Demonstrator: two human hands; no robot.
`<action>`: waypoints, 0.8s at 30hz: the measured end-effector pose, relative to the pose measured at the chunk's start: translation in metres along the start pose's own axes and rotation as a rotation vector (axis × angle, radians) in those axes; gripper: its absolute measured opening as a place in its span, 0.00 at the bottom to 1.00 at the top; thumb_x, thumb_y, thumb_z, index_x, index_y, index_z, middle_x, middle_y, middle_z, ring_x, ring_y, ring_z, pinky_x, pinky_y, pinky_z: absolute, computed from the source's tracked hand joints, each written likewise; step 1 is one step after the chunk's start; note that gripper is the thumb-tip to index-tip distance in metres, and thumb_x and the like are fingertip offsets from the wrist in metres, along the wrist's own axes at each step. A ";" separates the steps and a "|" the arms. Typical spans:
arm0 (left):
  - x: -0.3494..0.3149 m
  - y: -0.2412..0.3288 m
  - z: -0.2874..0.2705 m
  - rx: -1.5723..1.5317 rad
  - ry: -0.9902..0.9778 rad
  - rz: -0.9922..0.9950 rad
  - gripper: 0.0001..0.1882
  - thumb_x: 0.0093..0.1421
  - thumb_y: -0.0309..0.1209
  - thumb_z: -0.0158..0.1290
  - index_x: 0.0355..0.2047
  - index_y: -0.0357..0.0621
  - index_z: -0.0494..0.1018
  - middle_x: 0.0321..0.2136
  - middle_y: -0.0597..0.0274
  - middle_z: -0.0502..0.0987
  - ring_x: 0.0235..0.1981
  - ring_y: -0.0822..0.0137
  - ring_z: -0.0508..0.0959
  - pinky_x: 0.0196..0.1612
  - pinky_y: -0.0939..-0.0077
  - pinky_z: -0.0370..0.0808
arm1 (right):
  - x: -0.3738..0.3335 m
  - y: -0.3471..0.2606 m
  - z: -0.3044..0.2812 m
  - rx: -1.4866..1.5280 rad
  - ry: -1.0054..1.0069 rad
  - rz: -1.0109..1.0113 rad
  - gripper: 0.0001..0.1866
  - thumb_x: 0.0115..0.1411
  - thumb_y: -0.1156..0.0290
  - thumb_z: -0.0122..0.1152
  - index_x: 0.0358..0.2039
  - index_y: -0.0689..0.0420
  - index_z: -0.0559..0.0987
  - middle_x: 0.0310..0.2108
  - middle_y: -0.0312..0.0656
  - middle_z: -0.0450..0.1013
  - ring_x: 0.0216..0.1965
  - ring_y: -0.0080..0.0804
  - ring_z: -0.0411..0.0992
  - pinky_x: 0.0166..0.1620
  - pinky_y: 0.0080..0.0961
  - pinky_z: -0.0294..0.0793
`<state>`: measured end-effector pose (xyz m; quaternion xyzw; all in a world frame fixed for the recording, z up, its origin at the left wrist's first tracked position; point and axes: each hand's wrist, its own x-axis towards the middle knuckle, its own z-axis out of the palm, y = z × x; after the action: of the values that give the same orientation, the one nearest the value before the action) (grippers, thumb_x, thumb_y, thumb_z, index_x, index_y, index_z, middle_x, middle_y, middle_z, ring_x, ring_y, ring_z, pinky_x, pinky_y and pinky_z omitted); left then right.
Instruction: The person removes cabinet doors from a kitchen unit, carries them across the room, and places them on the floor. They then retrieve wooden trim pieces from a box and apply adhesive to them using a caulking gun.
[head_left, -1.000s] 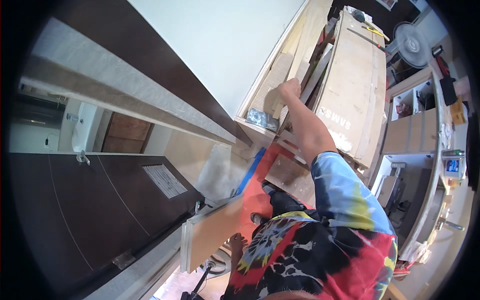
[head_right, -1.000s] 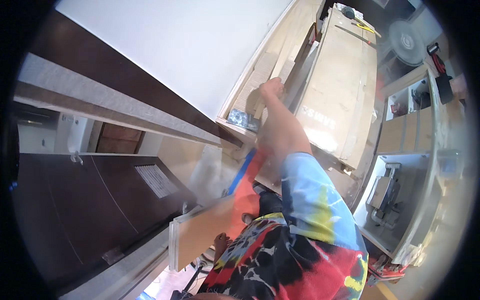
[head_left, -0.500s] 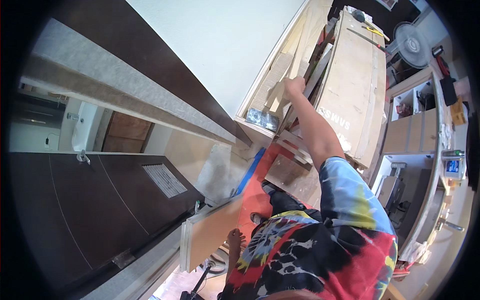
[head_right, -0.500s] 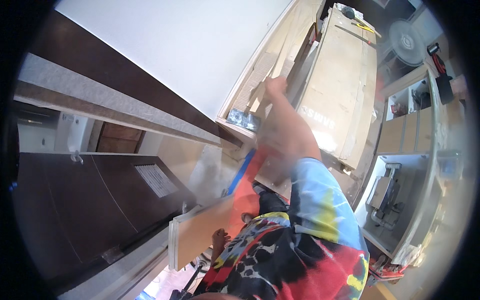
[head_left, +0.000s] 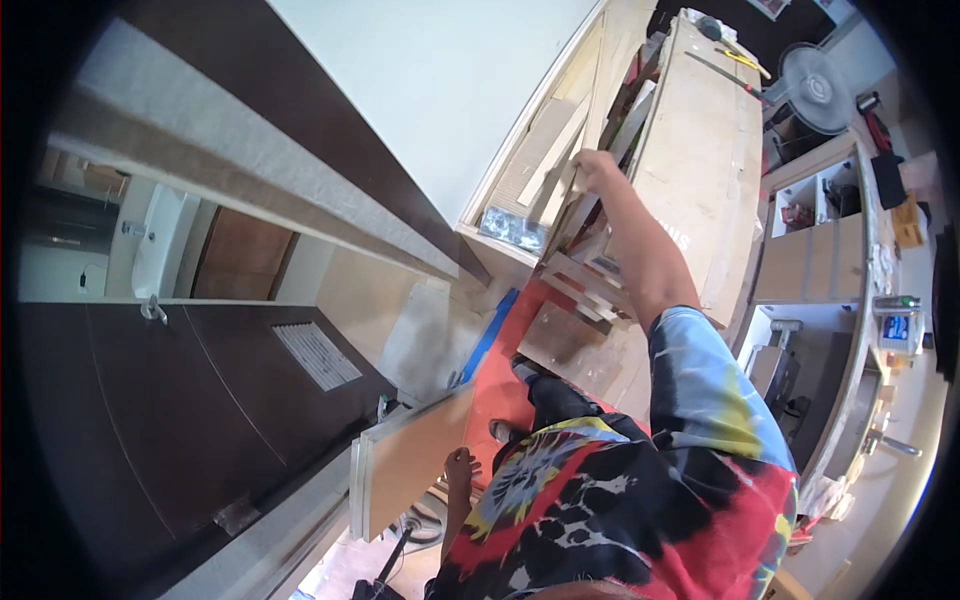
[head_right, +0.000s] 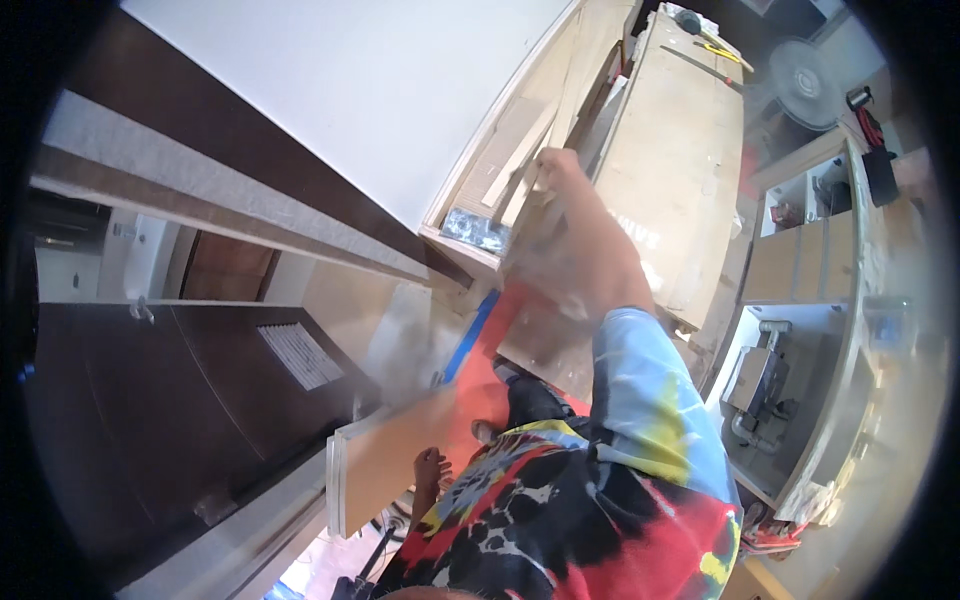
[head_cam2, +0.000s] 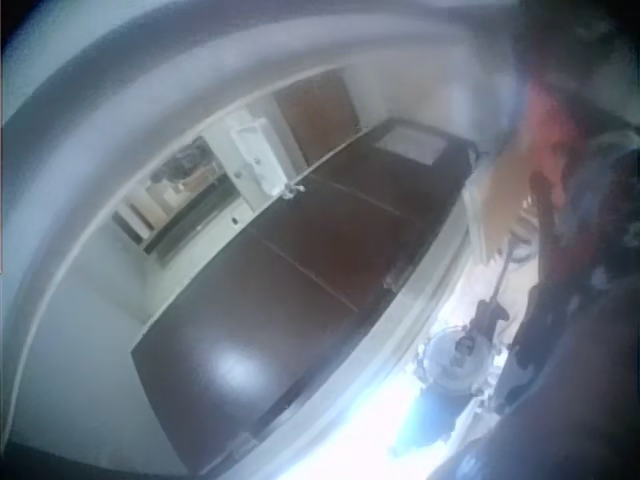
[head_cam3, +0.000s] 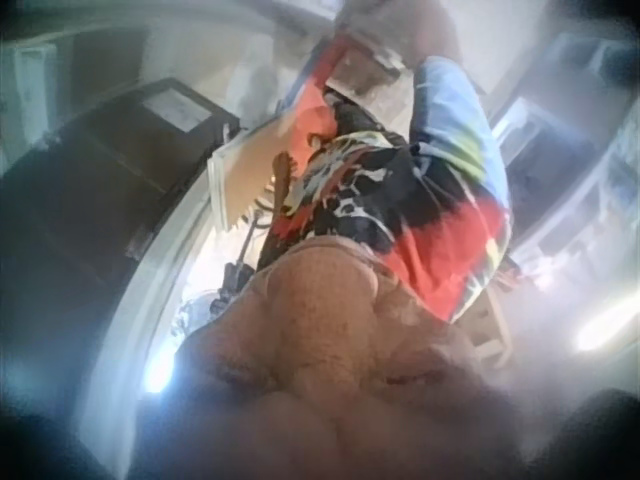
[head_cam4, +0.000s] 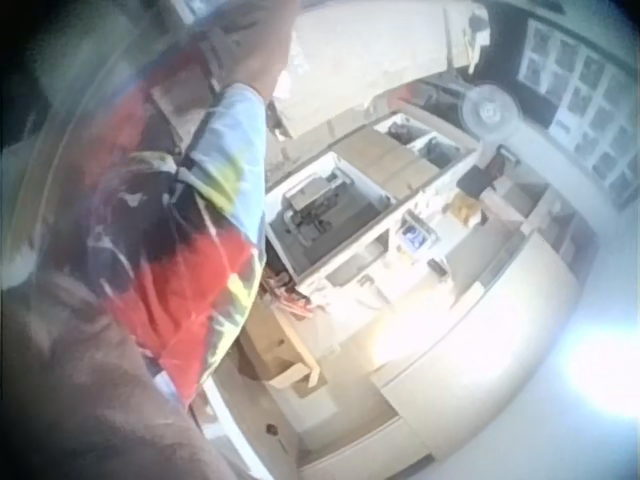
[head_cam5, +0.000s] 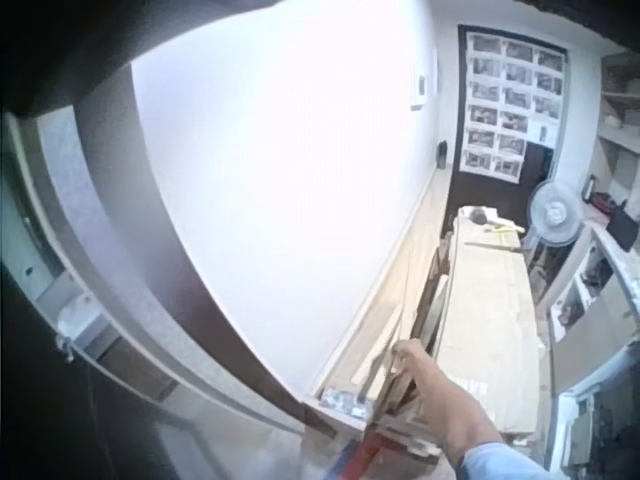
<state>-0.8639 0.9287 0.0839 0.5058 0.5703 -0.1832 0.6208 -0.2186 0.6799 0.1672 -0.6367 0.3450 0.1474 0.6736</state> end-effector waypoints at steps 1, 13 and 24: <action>0.000 0.000 0.000 0.005 -0.001 -0.020 0.18 0.62 0.36 0.47 0.47 0.36 0.64 0.28 0.55 0.71 0.20 0.65 0.75 0.17 0.73 0.74 | 0.001 0.005 0.000 0.031 0.002 0.033 0.06 0.42 0.80 0.64 0.19 0.64 0.74 0.19 0.41 0.68 0.19 0.32 0.68 0.20 0.31 0.65; -0.003 0.019 0.000 0.054 0.031 0.083 0.18 0.61 0.34 0.48 0.47 0.35 0.65 0.25 0.56 0.72 0.20 0.67 0.76 0.17 0.75 0.74 | -0.066 -0.056 0.010 -0.065 -0.123 -0.280 0.07 0.47 0.78 0.59 0.27 0.69 0.74 0.22 0.46 0.71 0.23 0.33 0.73 0.19 0.32 0.71; -0.011 0.004 0.007 0.115 -0.013 0.093 0.18 0.62 0.37 0.48 0.46 0.35 0.65 0.27 0.55 0.72 0.21 0.66 0.76 0.17 0.74 0.73 | -0.065 0.009 0.026 -0.564 0.099 -0.372 0.23 0.47 0.65 0.63 0.39 0.70 0.74 0.37 0.60 0.74 0.37 0.47 0.76 0.37 0.34 0.77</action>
<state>-0.8605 0.9206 0.0941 0.5653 0.5308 -0.1901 0.6022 -0.2638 0.7218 0.2009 -0.8565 0.2007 0.0806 0.4686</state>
